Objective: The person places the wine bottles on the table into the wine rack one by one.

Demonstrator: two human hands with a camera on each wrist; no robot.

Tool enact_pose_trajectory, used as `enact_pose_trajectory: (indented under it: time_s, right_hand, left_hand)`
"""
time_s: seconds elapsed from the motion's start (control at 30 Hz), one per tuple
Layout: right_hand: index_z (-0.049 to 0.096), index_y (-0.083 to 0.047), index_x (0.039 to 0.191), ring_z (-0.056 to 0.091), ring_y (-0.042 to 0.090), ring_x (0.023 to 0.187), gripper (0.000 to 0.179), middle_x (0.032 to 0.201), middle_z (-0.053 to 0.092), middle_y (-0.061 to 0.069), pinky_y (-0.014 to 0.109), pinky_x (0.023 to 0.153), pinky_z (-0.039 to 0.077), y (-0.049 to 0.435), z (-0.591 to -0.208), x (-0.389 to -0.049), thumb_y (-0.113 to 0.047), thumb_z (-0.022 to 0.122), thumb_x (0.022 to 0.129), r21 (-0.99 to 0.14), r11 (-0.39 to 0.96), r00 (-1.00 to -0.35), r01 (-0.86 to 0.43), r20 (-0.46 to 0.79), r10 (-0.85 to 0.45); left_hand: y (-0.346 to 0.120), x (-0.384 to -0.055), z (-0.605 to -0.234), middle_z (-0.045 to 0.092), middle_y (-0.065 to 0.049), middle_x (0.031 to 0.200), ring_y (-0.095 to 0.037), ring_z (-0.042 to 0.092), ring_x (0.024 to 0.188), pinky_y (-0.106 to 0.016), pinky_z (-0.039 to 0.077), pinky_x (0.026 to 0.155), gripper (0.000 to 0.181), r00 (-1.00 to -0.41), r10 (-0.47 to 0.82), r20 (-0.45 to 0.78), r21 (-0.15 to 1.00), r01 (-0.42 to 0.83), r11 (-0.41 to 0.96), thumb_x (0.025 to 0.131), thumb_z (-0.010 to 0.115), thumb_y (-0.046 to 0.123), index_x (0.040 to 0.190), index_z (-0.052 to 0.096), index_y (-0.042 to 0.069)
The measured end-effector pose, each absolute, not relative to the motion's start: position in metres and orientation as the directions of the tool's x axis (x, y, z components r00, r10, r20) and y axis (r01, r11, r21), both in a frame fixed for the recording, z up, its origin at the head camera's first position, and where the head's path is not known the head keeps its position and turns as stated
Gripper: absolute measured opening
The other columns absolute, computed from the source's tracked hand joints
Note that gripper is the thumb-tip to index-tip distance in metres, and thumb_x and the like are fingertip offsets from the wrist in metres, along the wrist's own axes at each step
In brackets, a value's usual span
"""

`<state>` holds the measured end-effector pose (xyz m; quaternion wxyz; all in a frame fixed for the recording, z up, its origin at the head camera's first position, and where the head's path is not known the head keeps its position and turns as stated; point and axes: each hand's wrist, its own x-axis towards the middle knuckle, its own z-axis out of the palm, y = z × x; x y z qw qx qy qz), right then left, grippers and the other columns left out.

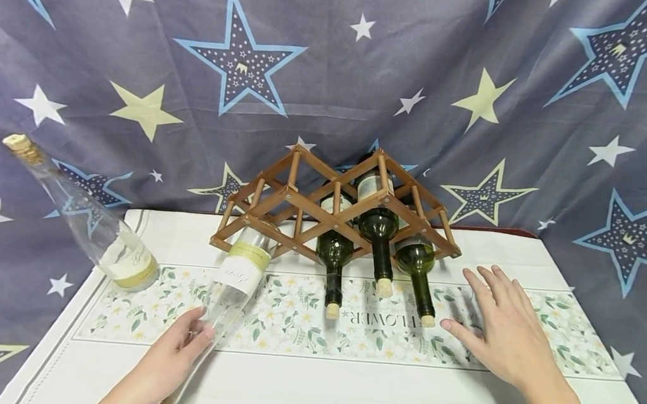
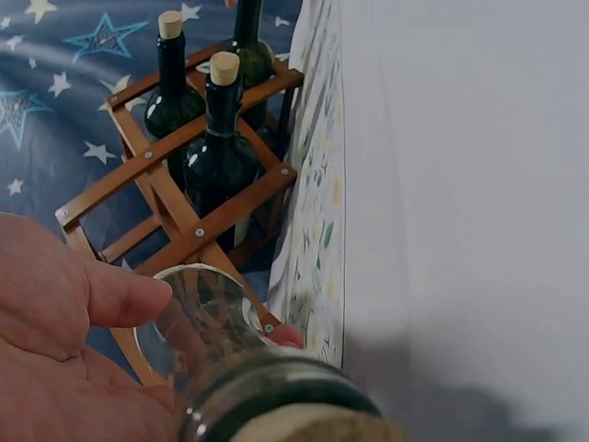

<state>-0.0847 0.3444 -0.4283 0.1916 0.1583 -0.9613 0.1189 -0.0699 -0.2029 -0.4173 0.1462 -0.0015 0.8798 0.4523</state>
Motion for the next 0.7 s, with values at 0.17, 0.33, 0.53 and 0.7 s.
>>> enact_pose_trajectory:
  time_s: [0.17,0.33,0.53,0.7]
  right_hand:
    - [0.04,-0.013,0.163,0.033,0.053,0.149,0.097,0.155,0.044,0.028,0.054,0.13,0.009,0.344,-0.429,-0.085,-0.053,0.083,0.086,-0.165,0.918,-0.867,-0.36,0.422,-0.264]
    - [0.04,-0.013,0.164,0.031,0.051,0.15,0.097,0.154,0.044,0.029,0.053,0.131,0.007,0.345,-0.43,-0.085,-0.053,0.083,0.087,-0.165,0.918,-0.865,-0.362,0.425,-0.265]
    - [0.04,-0.012,0.163,0.032,0.051,0.15,0.097,0.154,0.045,0.029,0.052,0.131,0.007,0.346,-0.43,-0.085,-0.053,0.083,0.086,-0.165,0.916,-0.861,-0.366,0.432,-0.266]
    - [0.041,-0.012,0.163,0.034,0.053,0.148,0.097,0.153,0.045,0.029,0.054,0.13,0.009,0.347,-0.43,-0.085,-0.053,0.084,0.086,-0.163,0.916,-0.861,-0.365,0.434,-0.266]
  left_hand:
    - [-0.199,-0.074,-0.415,0.05,-0.029,0.149,-0.05,0.051,0.136,-0.065,0.045,0.109,0.07,-0.955,0.142,-0.261,0.813,-0.138,0.566,0.113,0.05,0.031,0.161,0.021,-0.012]
    - [-0.195,-0.078,-0.414,0.051,-0.027,0.147,-0.046,0.051,0.137,-0.065,0.044,0.111,0.069,-0.956,0.144,-0.256,0.831,-0.142,0.537,0.113,0.05,0.026,0.162,0.02,-0.012]
    - [-0.19,-0.081,-0.413,0.052,-0.027,0.146,-0.047,0.05,0.138,-0.065,0.039,0.115,0.067,-0.962,0.145,-0.231,0.849,-0.126,0.513,0.112,0.05,0.021,0.162,0.02,-0.012]
    - [-0.186,-0.085,-0.413,0.053,-0.027,0.146,-0.047,0.051,0.138,-0.063,0.041,0.115,0.067,-0.962,0.157,-0.224,0.867,-0.123,0.482,0.112,0.051,0.018,0.162,0.018,-0.013]
